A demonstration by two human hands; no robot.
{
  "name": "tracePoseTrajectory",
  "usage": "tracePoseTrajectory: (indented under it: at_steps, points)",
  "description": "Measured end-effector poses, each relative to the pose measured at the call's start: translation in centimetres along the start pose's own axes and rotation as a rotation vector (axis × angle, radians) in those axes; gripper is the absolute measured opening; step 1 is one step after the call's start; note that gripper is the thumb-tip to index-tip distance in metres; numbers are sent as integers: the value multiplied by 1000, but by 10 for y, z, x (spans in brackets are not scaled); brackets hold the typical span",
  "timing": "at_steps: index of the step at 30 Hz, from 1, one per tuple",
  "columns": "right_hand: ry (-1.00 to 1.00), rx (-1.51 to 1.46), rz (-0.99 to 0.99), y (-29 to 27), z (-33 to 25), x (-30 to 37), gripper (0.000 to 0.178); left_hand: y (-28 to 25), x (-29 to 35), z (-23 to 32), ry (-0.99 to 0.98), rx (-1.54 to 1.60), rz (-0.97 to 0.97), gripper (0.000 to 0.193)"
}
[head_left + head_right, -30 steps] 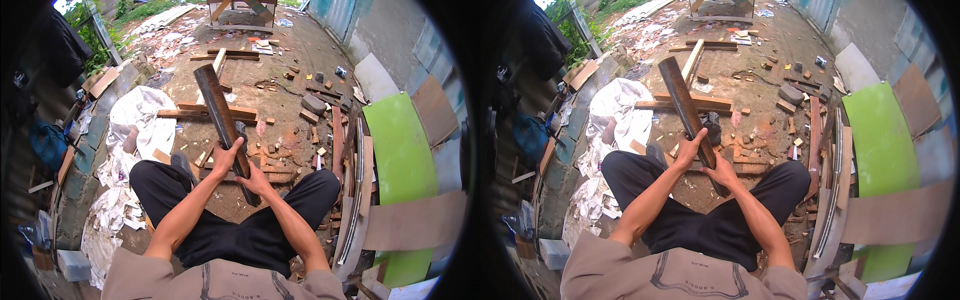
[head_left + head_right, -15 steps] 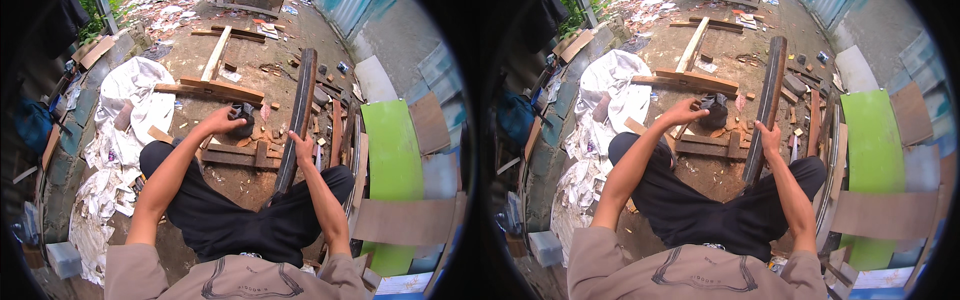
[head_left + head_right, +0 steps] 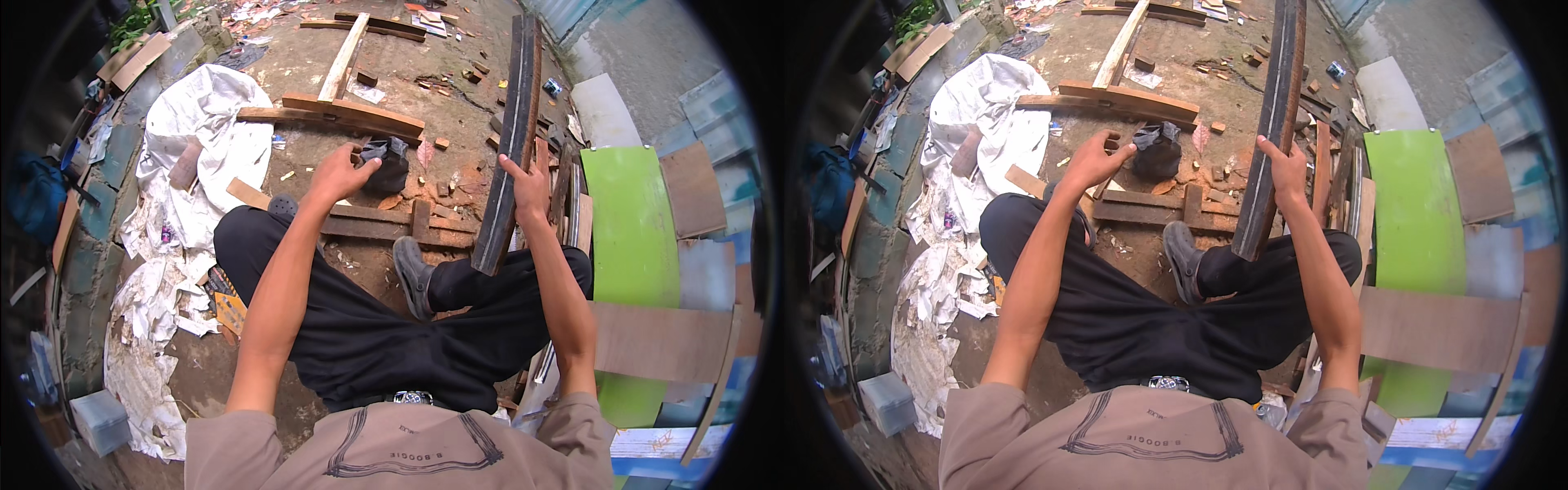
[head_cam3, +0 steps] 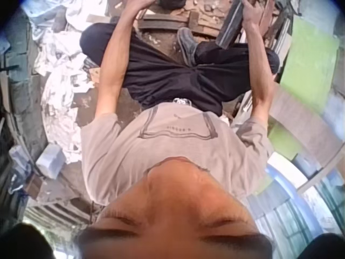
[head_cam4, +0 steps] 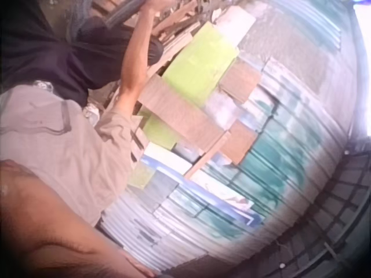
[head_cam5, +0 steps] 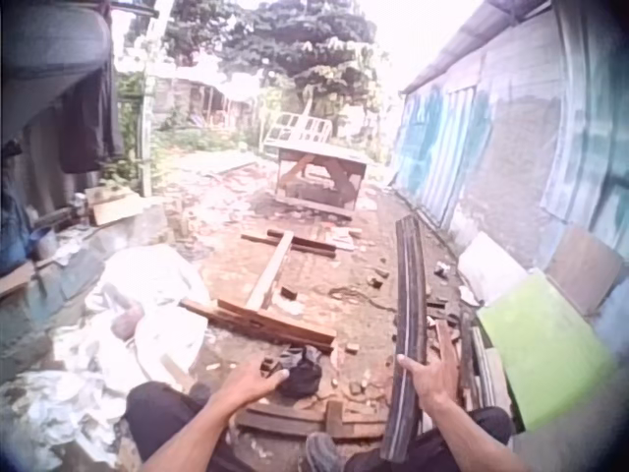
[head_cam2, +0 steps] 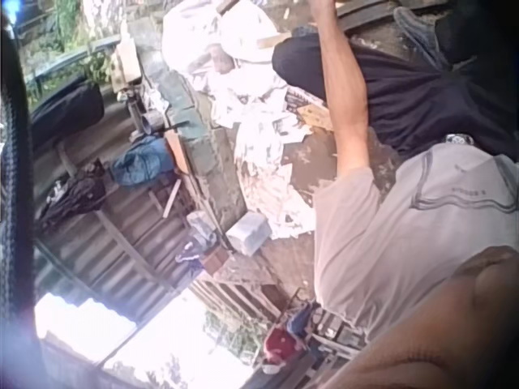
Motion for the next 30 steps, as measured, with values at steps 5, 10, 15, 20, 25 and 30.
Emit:
tracePoseTrajectory:
  at_steps: [5, 10, 15, 20, 25, 30]
  points:
    - [55, -62, -91, 6, 24, 4, 33, -1, -2, -3, 14, -15, 41, 72]
    - [68, 3, -120, 14, 33, 0, 41, 1, -10, -19, -37, -51, 67, 72]
    - [141, -29, -118, 18, 57, -6, 41, 23, -10, -32, -66, -161, -12, 70]
    - [223, -96, -74, 3, 102, -9, 40, 84, -25, -71, -90, -402, -202, 70]
    - [303, 32, -51, -36, 143, -14, 41, 155, -43, -140, -214, -573, -361, 71]
    - [487, 60, 21, -83, 151, -14, 40, 232, -49, -163, -247, -739, -446, 80]
Point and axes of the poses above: each hand's wrist, its own x-axis away from the middle knuckle, its own y-axis out of the palm, z = x × y, the point moved 7 cm from there along -x, towards the middle knuckle, and after that the axes turned 7 degrees about -y, right-handed, at the moved point
